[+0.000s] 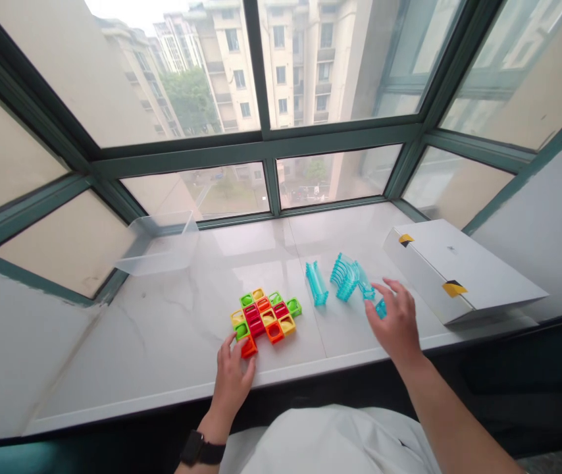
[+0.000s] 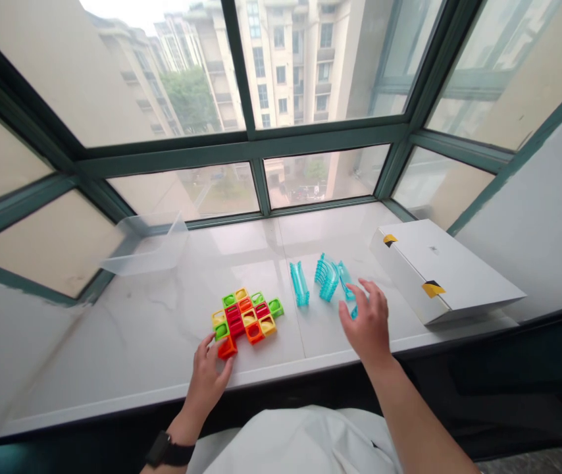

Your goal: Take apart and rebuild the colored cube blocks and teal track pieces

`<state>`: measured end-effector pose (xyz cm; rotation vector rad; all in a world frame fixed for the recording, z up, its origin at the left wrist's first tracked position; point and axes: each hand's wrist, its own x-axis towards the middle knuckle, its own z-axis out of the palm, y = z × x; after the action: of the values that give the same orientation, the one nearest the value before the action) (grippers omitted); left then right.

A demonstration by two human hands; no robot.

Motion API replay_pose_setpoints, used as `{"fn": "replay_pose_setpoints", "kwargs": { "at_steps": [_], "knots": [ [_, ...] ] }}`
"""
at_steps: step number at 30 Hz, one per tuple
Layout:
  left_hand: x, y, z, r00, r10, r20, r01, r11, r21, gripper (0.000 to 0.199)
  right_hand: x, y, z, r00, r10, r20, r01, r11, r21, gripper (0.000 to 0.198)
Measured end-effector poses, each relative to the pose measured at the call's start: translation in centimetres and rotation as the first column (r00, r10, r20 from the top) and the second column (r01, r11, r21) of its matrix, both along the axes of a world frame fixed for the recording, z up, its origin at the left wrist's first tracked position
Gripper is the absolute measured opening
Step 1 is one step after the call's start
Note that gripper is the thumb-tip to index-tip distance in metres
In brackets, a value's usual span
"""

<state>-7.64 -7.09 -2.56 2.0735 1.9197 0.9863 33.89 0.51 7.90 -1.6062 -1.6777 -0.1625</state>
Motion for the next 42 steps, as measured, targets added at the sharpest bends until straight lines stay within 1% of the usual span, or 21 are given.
{"fn": "replay_pose_setpoints", "kwargs": {
  "at_steps": [2, 3, 5, 7, 10, 12, 13, 14, 16, 17, 18, 19, 21, 24, 27, 29, 30, 32, 34, 38, 42],
  "knots": [
    [-0.2, 0.0, -0.1, 1.000, -0.006, 0.009, 0.006, 1.000, -0.003, 0.032, 2.9, 0.2, -0.8, 0.989, -0.133, 0.071, 0.143, 0.976, -0.167, 0.054],
    [-0.2, 0.0, 0.0, 1.000, -0.013, 0.012, 0.013, 1.000, -0.002, 0.030, 3.8, 0.2, -1.5, 0.986, -0.132, 0.100, 0.155, 0.949, -0.275, 0.058],
    [-0.1, 0.0, 0.2, 1.000, -0.003, 0.004, 0.003, 1.000, 0.004, 0.028, 4.7, 0.3, -2.8, 0.987, -0.119, 0.111, 0.156, 0.893, -0.422, 0.056],
    [0.4, -0.1, 1.0, 0.999, 0.030, -0.013, -0.030, 0.999, 0.019, 0.028, 4.5, 0.3, -3.4, 0.992, -0.100, 0.073, 0.123, 0.868, -0.482, 0.048],
    [2.3, -0.5, 2.8, 1.000, 0.028, 0.004, -0.028, 0.998, 0.051, 0.031, 2.3, -0.4, -2.8, 0.997, -0.013, -0.074, -0.022, 0.892, -0.452, 0.040],
    [4.3, -0.8, 4.4, 0.997, -0.062, 0.046, 0.060, 0.997, 0.055, 0.036, -0.6, -1.3, -1.5, 0.969, 0.114, -0.220, -0.195, 0.897, -0.396, 0.037],
    [5.3, -0.9, 5.2, 0.991, -0.122, 0.062, 0.119, 0.992, 0.050, 0.042, -2.4, -1.8, -0.8, 0.935, 0.191, -0.300, -0.297, 0.882, -0.365, 0.037],
    [6.3, -0.9, 5.8, 0.980, -0.187, 0.071, 0.184, 0.982, 0.038, 0.051, -4.3, -2.3, -0.2, 0.888, 0.270, -0.373, -0.403, 0.847, -0.347, 0.038],
    [7.7, -0.5, 6.8, 0.955, -0.292, 0.055, 0.292, 0.956, 0.004, 0.069, -8.5, -3.0, 0.9, 0.759, 0.395, -0.517, -0.595, 0.743, -0.306, 0.039],
    [8.1, -0.2, 7.0, 0.947, -0.318, 0.052, 0.318, 0.948, -0.007, 0.068, -10.4, -3.1, 1.1, 0.691, 0.424, -0.586, -0.665, 0.692, -0.282, 0.042],
    [8.2, 0.2, 7.1, 0.946, -0.320, 0.057, 0.321, 0.947, -0.010, 0.063, -12.1, -3.0, 1.2, 0.635, 0.432, -0.641, -0.706, 0.660, -0.255, 0.044],
    [8.0, 0.7, 7.0, 0.951, -0.303, 0.063, 0.304, 0.953, -0.012, 0.058, -13.6, -2.7, 1.2, 0.601, 0.427, -0.675, -0.718, 0.661, -0.221, 0.046],
    [7.0, 1.6, 6.7, 0.971, -0.230, 0.060, 0.232, 0.972, -0.031, 0.051, -15.8, -1.7, 0.8, 0.584, 0.435, -0.685, -0.717, 0.673, -0.183, 0.048],
    [5.2, 2.8, 5.8, 0.994, -0.105, -0.014, 0.104, 0.993, -0.064, 0.057, -17.5, 0.9, -0.3, 0.601, 0.466, -0.649, -0.697, 0.704, -0.139, 0.046],
    [4.1, 3.3, 4.7, 0.998, -0.053, -0.038, 0.052, 0.998, -0.033, 0.068, -18.1, 4.1, -1.6, 0.685, 0.395, -0.612, -0.567, 0.816, -0.108, 0.040],
    [3.8, 3.6, 3.8, 0.993, -0.106, -0.041, 0.105, 0.994, -0.023, 0.070, -18.3, 6.5, -2.6, 0.729, 0.293, -0.618, -0.454, 0.884, -0.116, 0.040],
    [3.7, 3.7, 3.3, 0.987, -0.152, -0.058, 0.150, 0.988, -0.034, 0.070, -18.4, 7.8, -3.2, 0.737, 0.258, -0.625, -0.424, 0.896, -0.129, 0.042],
    [3.4, 3.9, 2.5, 0.965, -0.236, -0.116, 0.227, 0.970, -0.081, 0.071, -18.8, 10.2, -4.3, 0.740, 0.217, -0.636, -0.401, 0.902, -0.159, 0.046],
    [3.1, 3.9, 1.8, 0.948, -0.264, -0.178, 0.247, 0.962, -0.116, 0.073, -19.5, 12.3, -5.5, 0.743, 0.188, -0.642, -0.404, 0.891, -0.207, 0.049],
    [2.3, 3.5, 1.3, 0.954, -0.170, -0.247, 0.156, 0.985, -0.075, 0.074, -20.7, 14.7, -7.4, 0.747, 0.157, -0.645, -0.428, 0.857, -0.286, 0.049],
    [2.0, 3.8, 2.6, 0.967, -0.146, -0.207, 0.142, 0.989, -0.034, 0.081, -20.9, 14.3, -7.4, 0.744, 0.161, -0.649, -0.432, 0.857, -0.282, 0.047]
  ]
}}
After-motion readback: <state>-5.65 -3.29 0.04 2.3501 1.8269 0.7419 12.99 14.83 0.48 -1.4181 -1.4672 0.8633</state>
